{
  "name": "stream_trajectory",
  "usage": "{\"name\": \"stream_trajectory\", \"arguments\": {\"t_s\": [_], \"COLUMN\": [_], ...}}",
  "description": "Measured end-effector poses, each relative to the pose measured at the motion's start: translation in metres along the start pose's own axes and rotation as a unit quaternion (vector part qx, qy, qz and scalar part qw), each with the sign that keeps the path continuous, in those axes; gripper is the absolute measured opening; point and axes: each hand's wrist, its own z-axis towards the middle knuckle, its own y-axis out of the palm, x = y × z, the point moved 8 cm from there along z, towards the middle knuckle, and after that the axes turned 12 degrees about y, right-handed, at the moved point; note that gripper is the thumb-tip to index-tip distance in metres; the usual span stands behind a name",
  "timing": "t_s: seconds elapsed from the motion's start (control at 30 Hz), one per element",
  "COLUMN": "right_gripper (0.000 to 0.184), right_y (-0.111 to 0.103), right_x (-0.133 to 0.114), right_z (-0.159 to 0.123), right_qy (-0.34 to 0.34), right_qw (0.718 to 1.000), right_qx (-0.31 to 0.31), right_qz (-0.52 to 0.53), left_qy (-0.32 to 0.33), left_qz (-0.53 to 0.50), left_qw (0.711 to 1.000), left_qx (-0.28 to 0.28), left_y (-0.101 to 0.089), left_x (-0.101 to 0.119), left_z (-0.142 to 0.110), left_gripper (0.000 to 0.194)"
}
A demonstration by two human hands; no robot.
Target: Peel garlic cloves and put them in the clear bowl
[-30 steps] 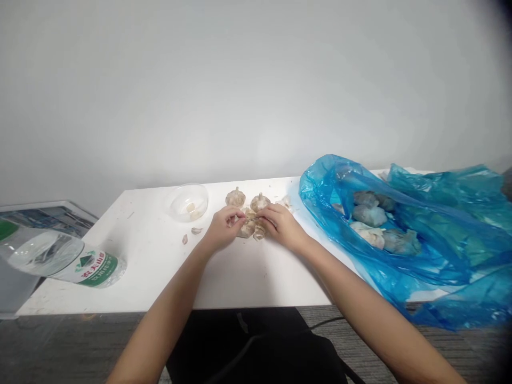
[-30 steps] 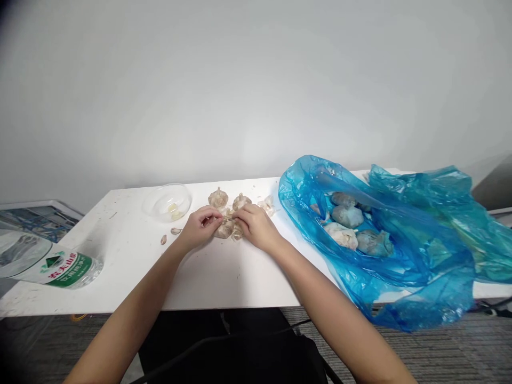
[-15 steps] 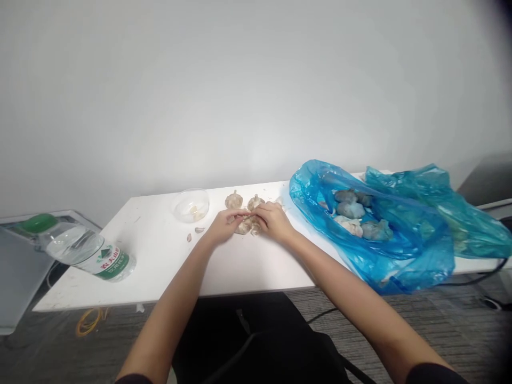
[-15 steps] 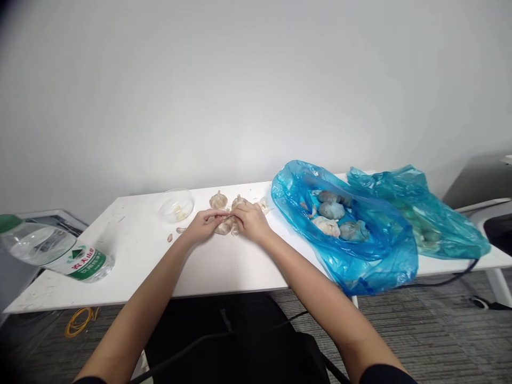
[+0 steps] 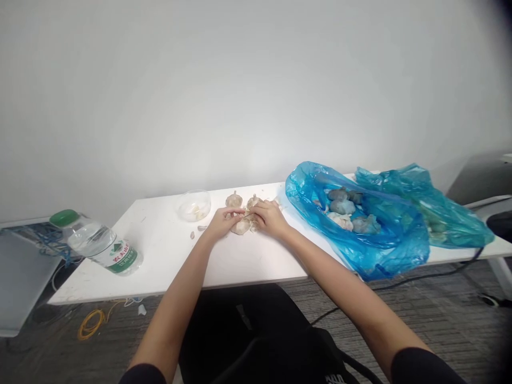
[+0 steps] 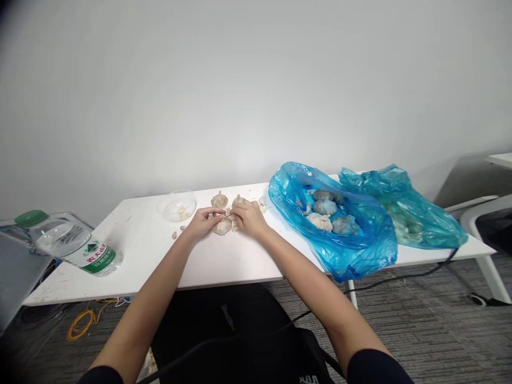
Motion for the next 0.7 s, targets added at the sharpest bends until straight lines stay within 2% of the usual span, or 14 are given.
{"name": "stream_trajectory", "arguments": {"t_s": [0.33, 0.6, 0.7], "right_gripper": [0.024, 0.023, 0.024], "right_y": [-0.0027, -0.0042, -0.0051], "right_x": [-0.0002, -0.0048, -0.0039], "right_z": [0.0018, 0.0014, 0.0001], "right_qy": [0.025, 0.004, -0.006], "right_qw": [1.0, 1.0, 1.0], "right_qx": [-0.003, -0.003, 0.005], "right_qz": [0.011, -0.015, -0.022], "left_qy": [-0.015, -0.019, -0.021], "left_qz": [-0.018, -0.015, -0.003], "left_qw": [1.0, 1.0, 1.0], "left_qx": [0.001, -0.008, 0.005], "left_y": [-0.003, -0.0039, -0.0086], "left_x": [-0.0027, -0.0002, 0.0], "left_z": [-0.0016, 0.0002, 0.0009], "left_gripper": [0.034, 0.033, 0.033]}}
